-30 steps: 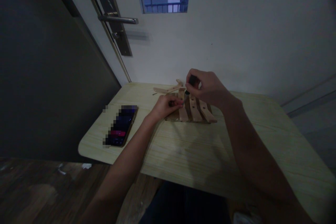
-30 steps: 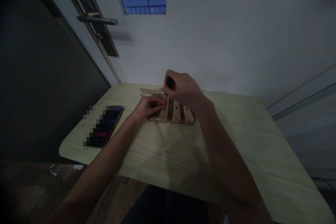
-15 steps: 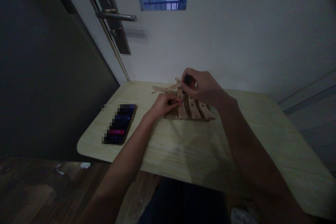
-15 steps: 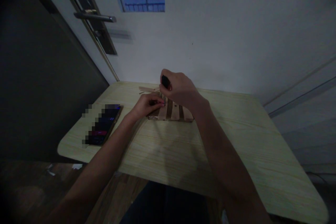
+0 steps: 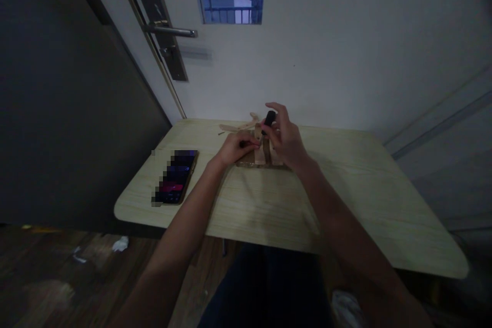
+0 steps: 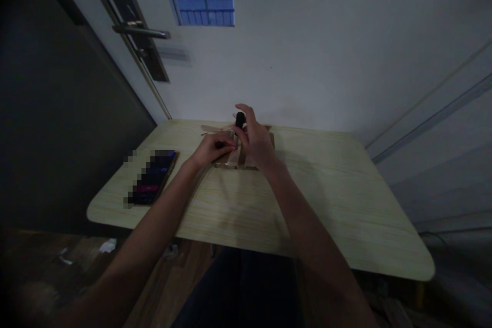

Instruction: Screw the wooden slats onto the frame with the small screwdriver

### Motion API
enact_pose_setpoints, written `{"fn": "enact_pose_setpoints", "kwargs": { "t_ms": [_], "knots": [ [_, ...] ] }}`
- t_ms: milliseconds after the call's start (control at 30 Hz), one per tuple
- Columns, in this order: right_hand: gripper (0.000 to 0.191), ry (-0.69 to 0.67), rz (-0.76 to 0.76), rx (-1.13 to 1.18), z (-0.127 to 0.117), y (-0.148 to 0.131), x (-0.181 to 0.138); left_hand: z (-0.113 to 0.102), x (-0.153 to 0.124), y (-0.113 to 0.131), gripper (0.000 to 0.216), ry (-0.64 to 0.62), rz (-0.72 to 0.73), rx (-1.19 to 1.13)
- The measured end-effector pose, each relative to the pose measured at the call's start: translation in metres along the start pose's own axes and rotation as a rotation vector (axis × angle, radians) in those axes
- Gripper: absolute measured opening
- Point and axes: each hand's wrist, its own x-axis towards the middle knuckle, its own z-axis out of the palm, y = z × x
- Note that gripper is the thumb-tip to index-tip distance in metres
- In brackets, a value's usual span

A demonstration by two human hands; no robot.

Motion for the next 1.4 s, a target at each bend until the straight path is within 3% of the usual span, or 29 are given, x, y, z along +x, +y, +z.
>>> {"fn": "enact_pose_setpoints", "kwargs": {
  "t_ms": [167,467,767,1233,1400],
  "knots": [
    [0.039,-0.025,-0.137,0.133,0.002,0.013,0.006,0.001,0.003,-0.009,0.006,-0.036,0.082,-0.071],
    [0.035,0.008,-0.089,0.207,-0.002,0.017,0.000,0.002,0.001,-0.013,0.009,-0.019,0.071,-0.078],
    [0.047,0.043,-0.096,0.110,-0.006,0.023,-0.003,0.004,0.000,-0.011,0.008,0.012,0.110,-0.059],
    [0.047,-0.055,-0.205,0.159,0.015,0.013,0.012,0.004,0.000,-0.011,0.008,0.014,0.138,-0.027],
    [0.049,-0.007,-0.124,0.189,0.016,0.013,0.006,0.005,0.000,-0.012,0.007,0.009,0.171,-0.046]
  ]
}}
